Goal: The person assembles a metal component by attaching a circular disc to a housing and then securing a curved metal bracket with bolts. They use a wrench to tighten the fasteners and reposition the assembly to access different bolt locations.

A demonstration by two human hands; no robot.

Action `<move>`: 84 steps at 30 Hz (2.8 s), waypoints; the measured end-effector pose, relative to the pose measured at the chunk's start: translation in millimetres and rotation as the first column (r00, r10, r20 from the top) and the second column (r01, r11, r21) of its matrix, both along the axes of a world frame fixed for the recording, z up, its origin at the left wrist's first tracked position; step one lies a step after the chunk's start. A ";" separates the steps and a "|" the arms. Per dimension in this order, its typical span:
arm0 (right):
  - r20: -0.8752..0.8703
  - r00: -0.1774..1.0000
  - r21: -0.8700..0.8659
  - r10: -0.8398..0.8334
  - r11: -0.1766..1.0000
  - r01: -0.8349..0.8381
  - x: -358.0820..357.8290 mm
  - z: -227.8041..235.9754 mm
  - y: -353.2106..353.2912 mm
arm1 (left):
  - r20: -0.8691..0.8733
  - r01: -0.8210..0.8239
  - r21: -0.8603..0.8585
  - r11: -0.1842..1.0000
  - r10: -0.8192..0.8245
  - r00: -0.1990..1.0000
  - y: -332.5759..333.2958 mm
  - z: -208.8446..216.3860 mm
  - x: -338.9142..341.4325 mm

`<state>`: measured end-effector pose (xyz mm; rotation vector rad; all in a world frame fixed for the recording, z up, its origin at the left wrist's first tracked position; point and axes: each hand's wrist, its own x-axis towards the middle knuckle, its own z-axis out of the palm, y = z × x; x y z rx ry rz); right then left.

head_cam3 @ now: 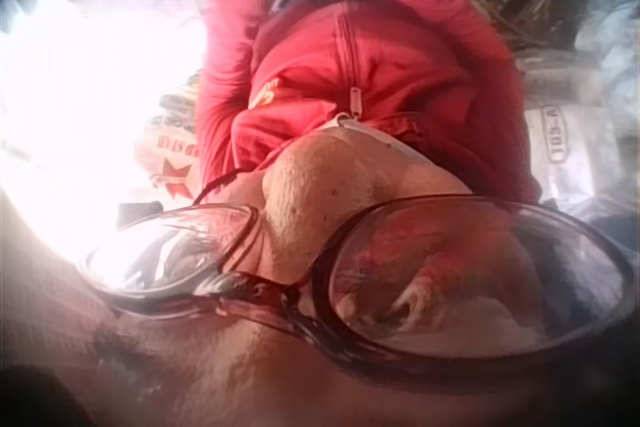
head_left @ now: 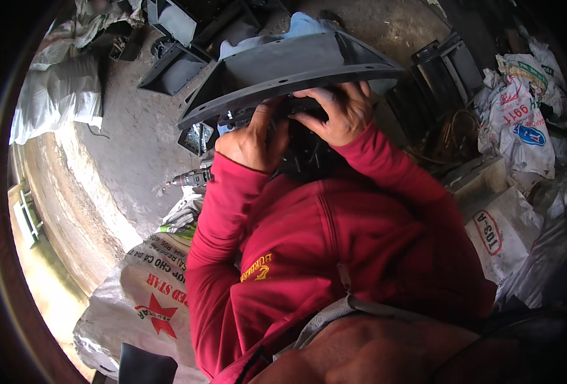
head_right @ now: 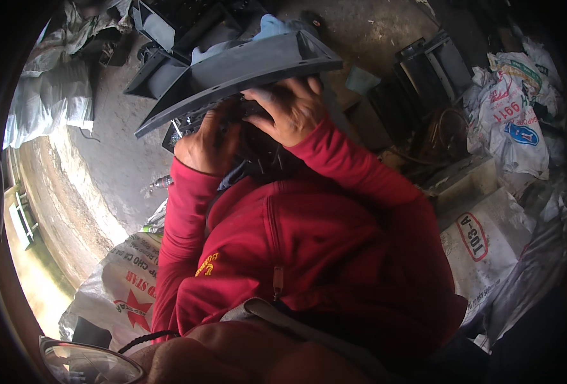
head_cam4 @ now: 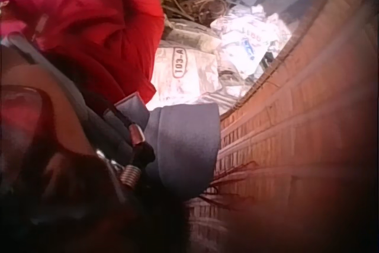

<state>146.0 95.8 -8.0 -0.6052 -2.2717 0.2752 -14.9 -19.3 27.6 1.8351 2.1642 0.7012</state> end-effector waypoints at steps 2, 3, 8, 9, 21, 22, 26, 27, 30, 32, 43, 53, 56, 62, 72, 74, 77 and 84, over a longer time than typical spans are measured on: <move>-0.028 1.000 0.013 -0.004 1.000 0.004 -1.3 -2.0 -0.4 | 0.037 0.043 0.147 0.988 -0.049 0.998 0.6 -2.9 1.6; -0.014 1.000 0.004 -0.003 1.000 0.003 -1.7 -1.7 -0.8 | 0.007 0.030 0.114 0.993 -0.031 0.999 0.3 -2.3 -0.1; 0.020 1.000 0.010 0.003 1.000 -0.003 -2.1 -2.4 6.2 | 0.010 -0.002 0.106 0.994 0.001 1.000 7.9 -2.3 -1.1; 0.021 1.000 0.007 0.001 1.000 -0.001 -2.6 -2.5 6.9 | 0.032 -0.006 0.105 0.994 0.003 0.999 8.3 -1.3 0.5; 0.007 0.999 0.037 -0.032 0.999 0.032 -5.0 -0.2 3.6 | 0.097 0.008 0.047 0.999 -0.012 0.995 6.4 -8.3 -0.8; 0.011 0.999 0.039 -0.030 0.999 0.029 -4.8 -0.7 3.9 | 0.098 0.009 0.024 1.000 -0.011 0.995 6.2 -7.7 -0.9; -0.012 1.000 0.035 -0.011 0.999 0.011 -4.5 -5.8 5.0 | 0.101 0.026 0.028 0.999 -0.029 0.994 6.2 -6.8 -2.0; -0.017 1.000 0.030 -0.008 1.000 0.008 -4.8 -5.5 5.2 | 0.102 0.034 0.053 0.998 -0.039 0.994 6.2 -6.6 -2.4; -0.019 1.000 0.015 -0.008 1.000 0.008 -5.1 -5.0 6.2 | 0.087 0.050 0.189 0.981 -0.067 0.994 7.1 -1.2 0.8; 0.000 1.000 0.002 -0.015 1.000 0.015 -4.0 -3.8 5.5 | 0.021 0.062 0.109 0.992 -0.065 0.998 6.6 -1.7 -0.6; -0.060 0.998 0.006 -0.001 1.000 0.001 -5.7 -4.8 7.0 | 0.082 0.019 -0.036 0.999 -0.016 0.996 8.2 1.4 -5.6; -0.121 0.993 -0.002 -0.002 1.000 0.001 -6.3 -7.3 5.9 | 0.220 -0.012 0.067 0.998 -0.003 0.975 8.1 -10.6 2.9; -0.133 0.991 0.012 0.000 1.000 0.002 -6.2 -11.1 6.7 | 0.214 0.057 0.161 0.985 -0.091 0.973 8.1 -14.1 -1.6; -0.027 1.000 0.013 -0.009 1.000 0.009 -6.7 -2.2 3.8 | 0.390 0.082 0.181 0.980 -0.148 0.909 5.6 -20.6 -10.0; -0.105 0.994 -0.013 -0.012 1.000 0.010 -6.8 -8.8 4.0 | 0.149 0.066 0.270 0.961 -0.109 0.983 9.7 -16.4 -0.5; -0.102 0.995 -0.024 0.000 1.000 -0.002 -6.2 -6.2 5.4 | 0.028 0.098 0.271 0.958 -0.110 0.994 9.7 -13.3 -2.4; -0.117 0.993 -0.016 0.008 1.000 -0.010 -5.0 -9.6 7.6 | -0.094 0.132 0.230 0.964 -0.113 0.989 10.5 -9.9 -8.1; -0.170 0.985 -0.021 0.013 1.000 -0.017 -5.3 -14.4 8.3 | -0.108 0.121 0.203 0.972 -0.101 0.989 11.3 -4.2 -2.6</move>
